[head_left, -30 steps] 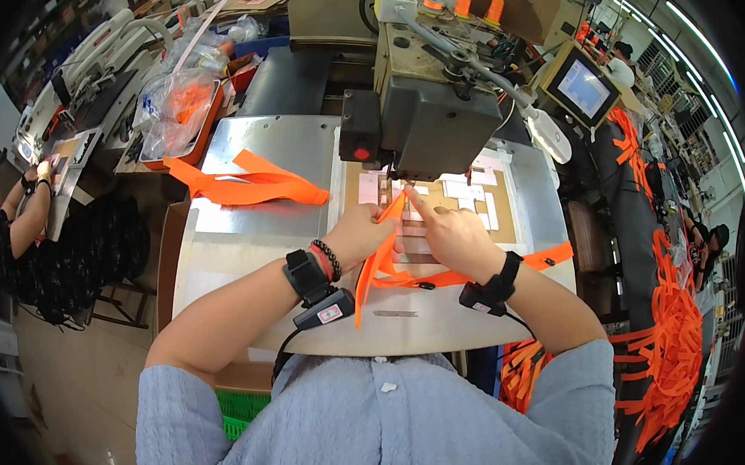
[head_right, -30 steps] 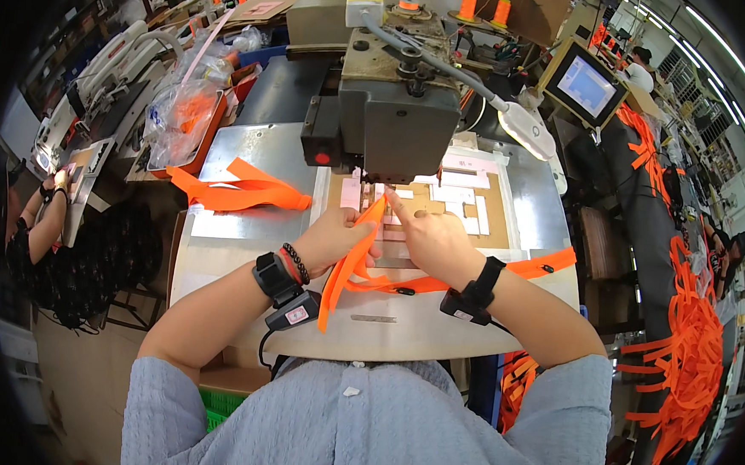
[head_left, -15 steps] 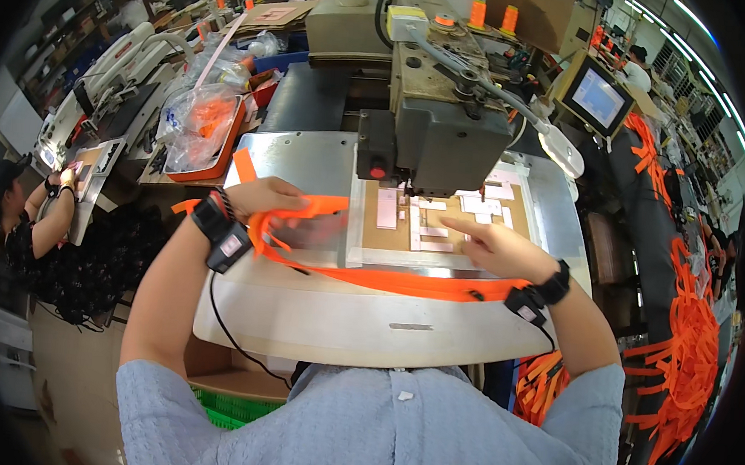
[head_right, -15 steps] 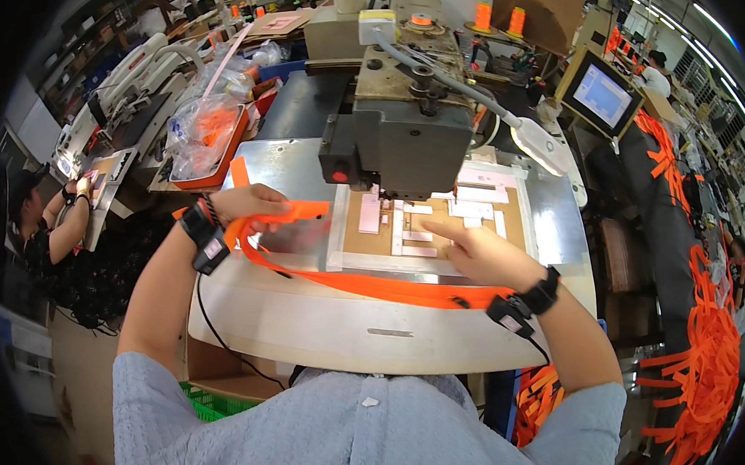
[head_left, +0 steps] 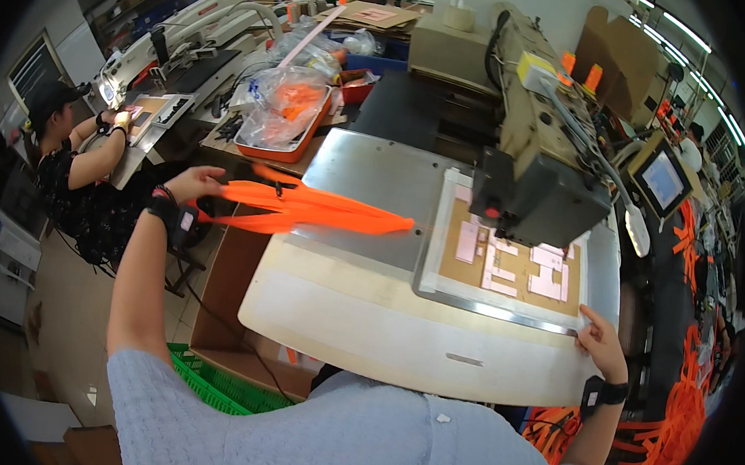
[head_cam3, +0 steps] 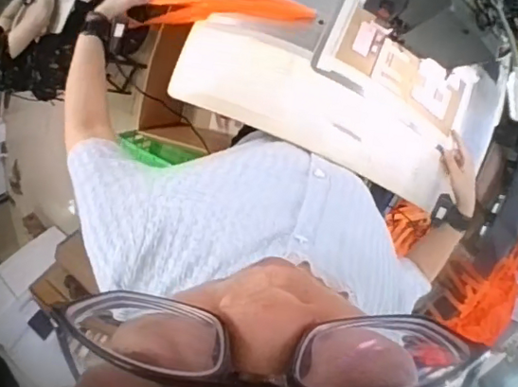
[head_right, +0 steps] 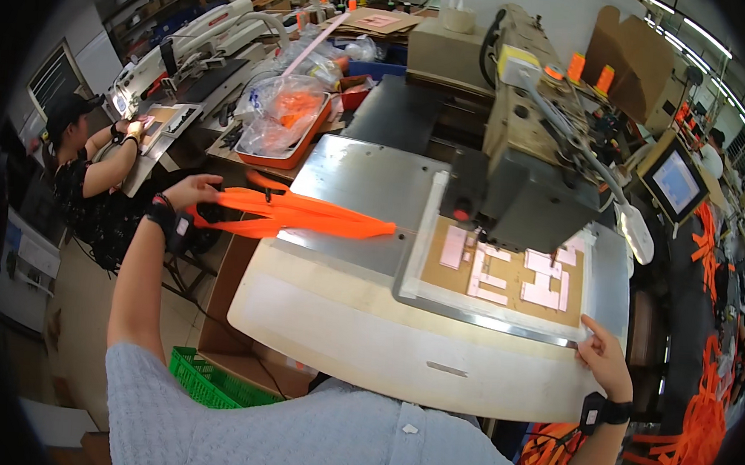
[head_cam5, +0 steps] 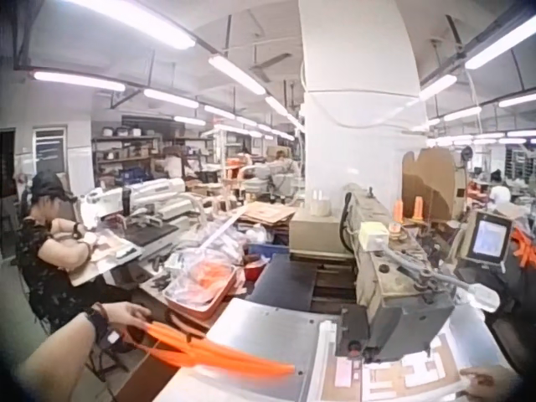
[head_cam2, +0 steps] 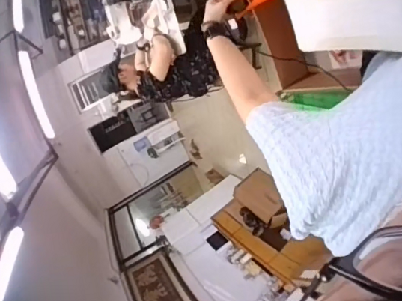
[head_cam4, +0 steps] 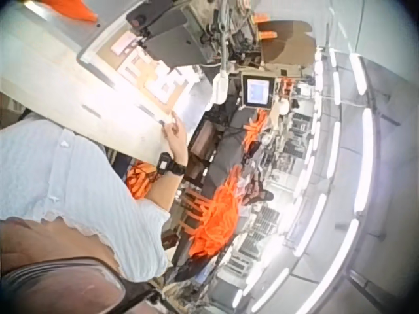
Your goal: Sewing orange fabric straps using an industrial sewing machine.
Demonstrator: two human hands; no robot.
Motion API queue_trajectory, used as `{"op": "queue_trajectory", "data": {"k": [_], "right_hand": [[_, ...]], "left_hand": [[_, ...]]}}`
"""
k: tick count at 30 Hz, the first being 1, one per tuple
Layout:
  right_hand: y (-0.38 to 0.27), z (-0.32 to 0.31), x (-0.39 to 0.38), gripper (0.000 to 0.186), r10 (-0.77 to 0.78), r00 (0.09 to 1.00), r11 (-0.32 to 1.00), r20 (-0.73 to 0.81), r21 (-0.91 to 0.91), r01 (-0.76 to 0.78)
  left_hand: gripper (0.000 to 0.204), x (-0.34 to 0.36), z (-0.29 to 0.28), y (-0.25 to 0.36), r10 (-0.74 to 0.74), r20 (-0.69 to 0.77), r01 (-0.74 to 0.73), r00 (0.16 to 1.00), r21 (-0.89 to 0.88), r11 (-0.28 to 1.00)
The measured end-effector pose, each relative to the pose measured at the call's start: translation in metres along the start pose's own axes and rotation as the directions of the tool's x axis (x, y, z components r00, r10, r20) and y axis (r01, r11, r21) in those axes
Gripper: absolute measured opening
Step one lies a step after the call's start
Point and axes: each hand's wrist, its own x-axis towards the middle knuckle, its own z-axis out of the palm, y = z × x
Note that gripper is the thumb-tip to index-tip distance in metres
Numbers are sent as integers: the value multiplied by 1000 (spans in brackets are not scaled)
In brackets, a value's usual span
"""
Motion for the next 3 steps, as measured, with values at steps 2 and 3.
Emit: {"op": "queue_trajectory", "data": {"k": [2,3], "right_hand": [[11,1,-8,57,-20,999,999,-42,31,22],[8,6,-7,57,-20,999,999,-47,28,21]], "left_hand": [[73,-9,20,1,93,-92,-48,991,405,913],[84,-14,31,12,75,-63,-43,995,404,914]]}}
